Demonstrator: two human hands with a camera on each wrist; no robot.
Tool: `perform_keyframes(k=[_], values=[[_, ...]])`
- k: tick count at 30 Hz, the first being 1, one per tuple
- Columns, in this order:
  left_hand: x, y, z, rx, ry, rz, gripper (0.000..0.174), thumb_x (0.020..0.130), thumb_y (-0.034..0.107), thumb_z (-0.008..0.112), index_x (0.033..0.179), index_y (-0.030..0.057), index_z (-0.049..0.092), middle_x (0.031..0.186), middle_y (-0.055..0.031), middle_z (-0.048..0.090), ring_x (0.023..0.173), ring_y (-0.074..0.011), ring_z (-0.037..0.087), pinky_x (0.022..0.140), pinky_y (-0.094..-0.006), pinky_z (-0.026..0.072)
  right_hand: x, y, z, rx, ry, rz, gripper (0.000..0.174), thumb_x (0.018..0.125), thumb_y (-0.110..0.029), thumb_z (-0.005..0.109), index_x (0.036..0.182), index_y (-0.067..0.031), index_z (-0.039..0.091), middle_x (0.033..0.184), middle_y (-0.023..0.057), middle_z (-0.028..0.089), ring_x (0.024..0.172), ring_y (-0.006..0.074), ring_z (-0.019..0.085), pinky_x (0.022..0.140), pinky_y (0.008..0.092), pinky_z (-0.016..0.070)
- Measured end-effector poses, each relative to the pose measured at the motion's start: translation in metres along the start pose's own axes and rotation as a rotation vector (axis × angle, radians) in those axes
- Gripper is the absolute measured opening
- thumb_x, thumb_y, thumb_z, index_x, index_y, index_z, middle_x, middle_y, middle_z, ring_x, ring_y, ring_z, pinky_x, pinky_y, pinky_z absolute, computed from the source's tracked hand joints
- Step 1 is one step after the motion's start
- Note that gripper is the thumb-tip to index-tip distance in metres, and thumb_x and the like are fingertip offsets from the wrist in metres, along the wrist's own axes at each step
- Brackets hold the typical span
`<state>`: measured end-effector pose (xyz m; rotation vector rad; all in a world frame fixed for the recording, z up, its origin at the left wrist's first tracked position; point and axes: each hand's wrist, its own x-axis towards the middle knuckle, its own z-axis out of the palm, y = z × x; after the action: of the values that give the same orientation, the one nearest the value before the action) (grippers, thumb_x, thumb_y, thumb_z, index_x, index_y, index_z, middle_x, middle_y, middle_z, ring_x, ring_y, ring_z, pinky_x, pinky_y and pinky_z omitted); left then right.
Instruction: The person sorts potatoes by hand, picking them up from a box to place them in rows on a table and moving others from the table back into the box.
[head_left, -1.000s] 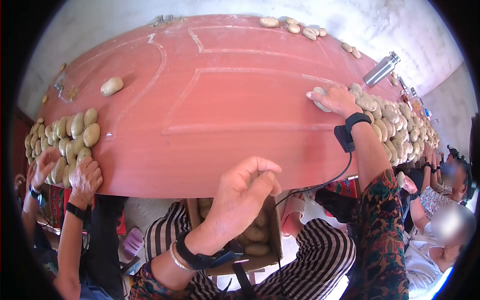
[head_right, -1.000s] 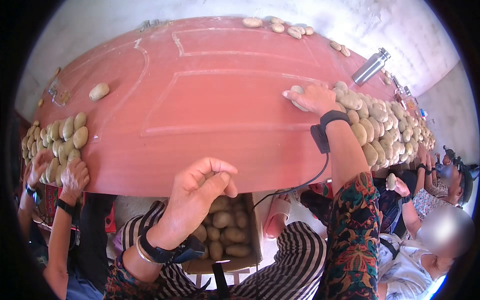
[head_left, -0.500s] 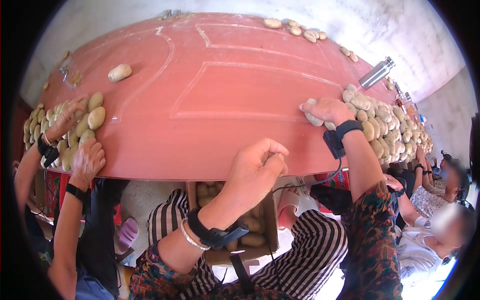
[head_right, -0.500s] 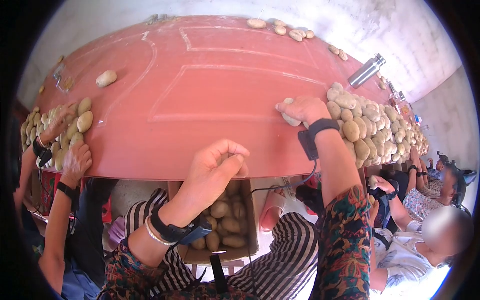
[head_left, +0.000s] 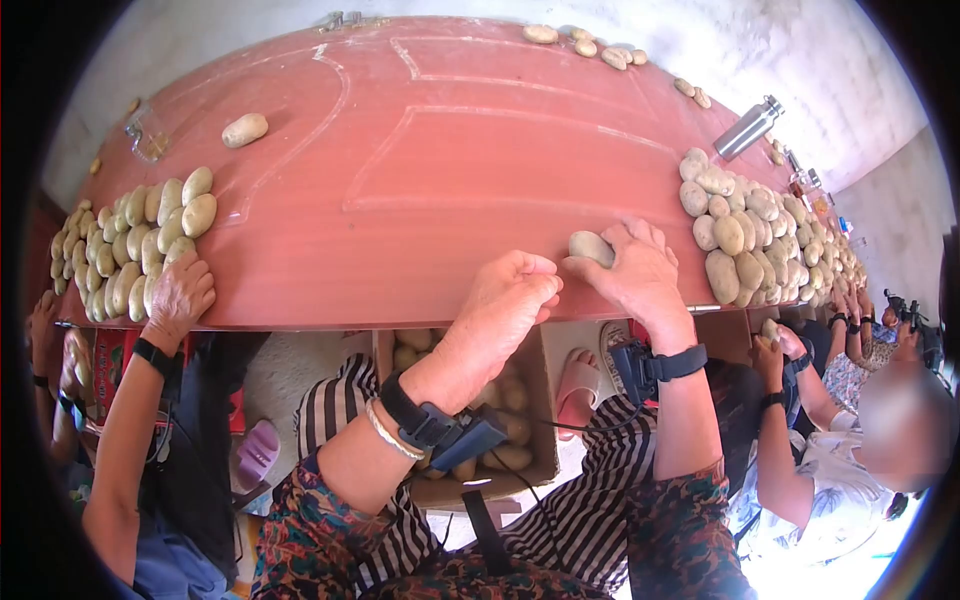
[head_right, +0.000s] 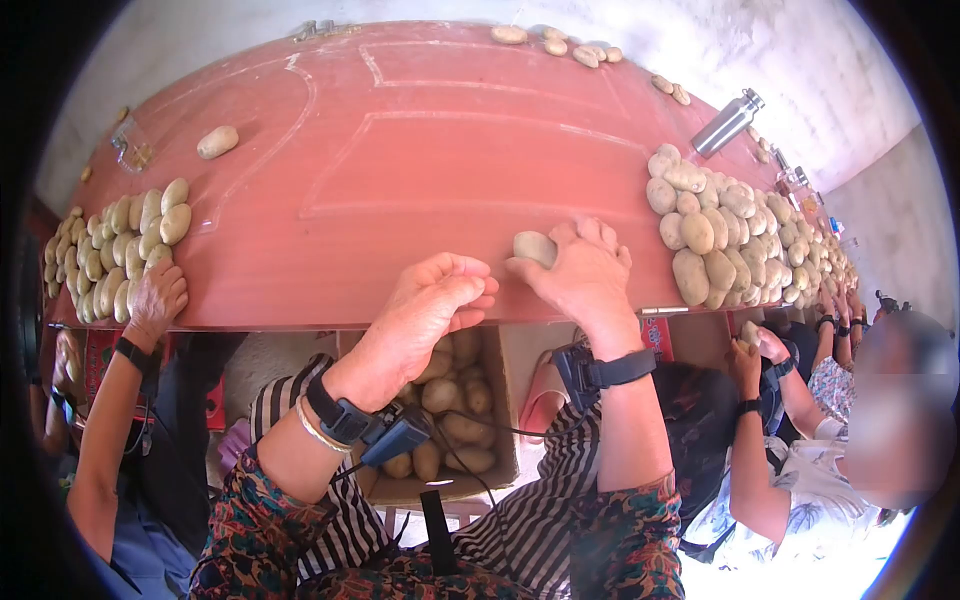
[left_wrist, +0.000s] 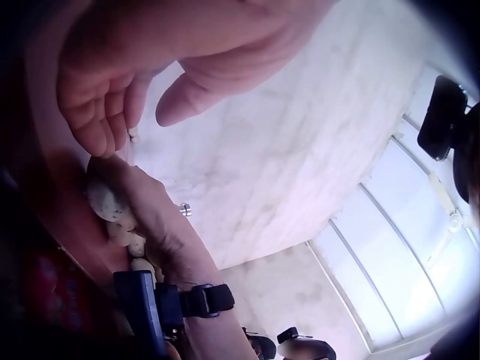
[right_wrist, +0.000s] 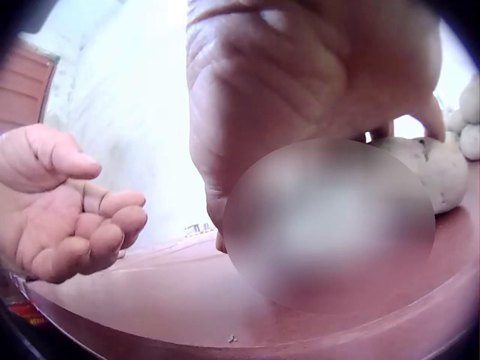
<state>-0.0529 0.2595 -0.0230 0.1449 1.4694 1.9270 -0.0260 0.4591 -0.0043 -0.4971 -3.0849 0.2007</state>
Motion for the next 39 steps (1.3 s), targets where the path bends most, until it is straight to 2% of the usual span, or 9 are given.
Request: perform_keyframes(k=[6, 9, 14, 18, 24, 27, 30, 33, 39], values=[[0.006, -0.011, -0.002, 0.038, 0.015, -0.026, 0.029, 0.100, 0.020, 0.061, 0.122, 0.0013, 0.062, 0.116, -0.0110, 0.066, 0.107, -0.0182, 0.064, 0.094, -0.0331, 0.0519, 0.002, 0.005, 0.007, 0.059, 0.080, 0.043, 0.060, 0.075, -0.053, 0.076, 0.113, -0.0071, 0.072, 0.149, 0.0163, 0.049, 0.140, 0.0356, 0.040, 0.110, 0.0564, 0.0328], [0.009, -0.018, 0.000, 0.010, 0.042, -0.037, 0.030, 0.100, 0.021, 0.060, 0.123, 0.0012, 0.061, 0.119, -0.0115, 0.064, 0.111, -0.0194, 0.062, 0.097, -0.0343, 0.0503, 0.004, 0.010, 0.023, 0.017, 0.257, -0.042, 0.050, 0.077, -0.050, 0.075, 0.104, -0.0074, 0.075, 0.137, 0.0180, 0.060, 0.136, 0.0351, 0.046, 0.108, 0.0582, 0.0340], [0.009, -0.014, -0.001, -0.075, 0.089, -0.056, 0.034, 0.100, 0.023, 0.059, 0.125, -0.0001, 0.059, 0.124, -0.0129, 0.061, 0.118, -0.0228, 0.058, 0.103, -0.0369, 0.0468, 0.025, 0.018, 0.026, 0.722, 0.278, 0.044, 0.039, 0.086, -0.045, 0.068, 0.094, -0.0072, 0.077, 0.111, 0.0169, 0.072, 0.125, 0.0347, 0.057, 0.108, 0.0608, 0.0319], [0.005, -0.013, 0.002, -0.116, 0.146, -0.045, 0.035, 0.100, 0.024, 0.059, 0.126, -0.0008, 0.058, 0.124, -0.0126, 0.061, 0.119, -0.0238, 0.058, 0.104, -0.0385, 0.0462, 0.020, 0.009, 0.051, 0.013, 0.475, -0.147, 0.039, 0.095, -0.042, 0.059, 0.096, -0.0076, 0.077, 0.111, 0.0159, 0.072, 0.125, 0.0360, 0.057, 0.111, 0.0601, 0.0284], [0.007, -0.017, -0.001, -0.155, 0.089, -0.041, 0.034, 0.101, 0.024, 0.058, 0.124, -0.0002, 0.058, 0.124, -0.0117, 0.062, 0.118, -0.0238, 0.059, 0.103, -0.0393, 0.0464, 0.003, -0.006, 0.045, -0.120, 0.331, -0.162, 0.042, 0.105, -0.037, 0.044, 0.114, -0.0046, 0.070, 0.120, 0.0134, 0.070, 0.133, 0.0368, 0.051, 0.115, 0.0574, 0.0260], [0.004, -0.010, 0.002, -0.188, 0.035, -0.016, 0.032, 0.101, 0.024, 0.058, 0.123, -0.0001, 0.059, 0.122, -0.0118, 0.064, 0.116, -0.0235, 0.061, 0.103, -0.0390, 0.0470, -0.004, -0.010, 0.055, 0.025, 0.464, -0.292, 0.039, 0.100, -0.039, 0.054, 0.106, -0.0035, 0.070, 0.106, 0.0191, 0.072, 0.121, 0.0389, 0.060, 0.112, 0.0566, 0.0312], [0.007, -0.015, -0.001, -0.202, 0.004, 0.007, 0.031, 0.102, 0.024, 0.057, 0.122, 0.0001, 0.059, 0.119, -0.0119, 0.065, 0.113, -0.0232, 0.063, 0.102, -0.0388, 0.0477, -0.015, -0.033, 0.041, 0.173, 0.218, -0.240, 0.034, 0.097, -0.033, 0.062, 0.109, -0.0019, 0.067, 0.104, 0.0210, 0.072, 0.112, 0.0373, 0.065, 0.103, 0.0505, 0.0442], [0.011, -0.022, -0.005, -0.205, 0.040, 0.016, 0.032, 0.103, 0.025, 0.055, 0.122, 0.0006, 0.060, 0.118, -0.0123, 0.066, 0.112, -0.0231, 0.063, 0.102, -0.0391, 0.0489, -0.015, -0.032, 0.051, 0.467, 0.353, -0.298, 0.031, 0.095, -0.027, 0.067, 0.112, -0.0002, 0.065, 0.102, 0.0218, 0.072, 0.098, 0.0369, 0.070, 0.085, 0.0439, 0.0544], [0.003, -0.001, -0.001, -0.246, 0.029, -0.032, 0.043, 0.103, 0.039, 0.056, 0.124, 0.0024, 0.059, 0.120, -0.0110, 0.066, 0.111, -0.0203, 0.064, 0.097, -0.0374, 0.0528, -0.018, -0.041, 0.031, 1.038, 0.385, -0.158, 0.030, 0.103, -0.023, 0.061, 0.120, 0.0013, 0.063, 0.090, 0.0196, 0.072, 0.080, 0.0260, 0.073, 0.072, 0.0342, 0.0558]])
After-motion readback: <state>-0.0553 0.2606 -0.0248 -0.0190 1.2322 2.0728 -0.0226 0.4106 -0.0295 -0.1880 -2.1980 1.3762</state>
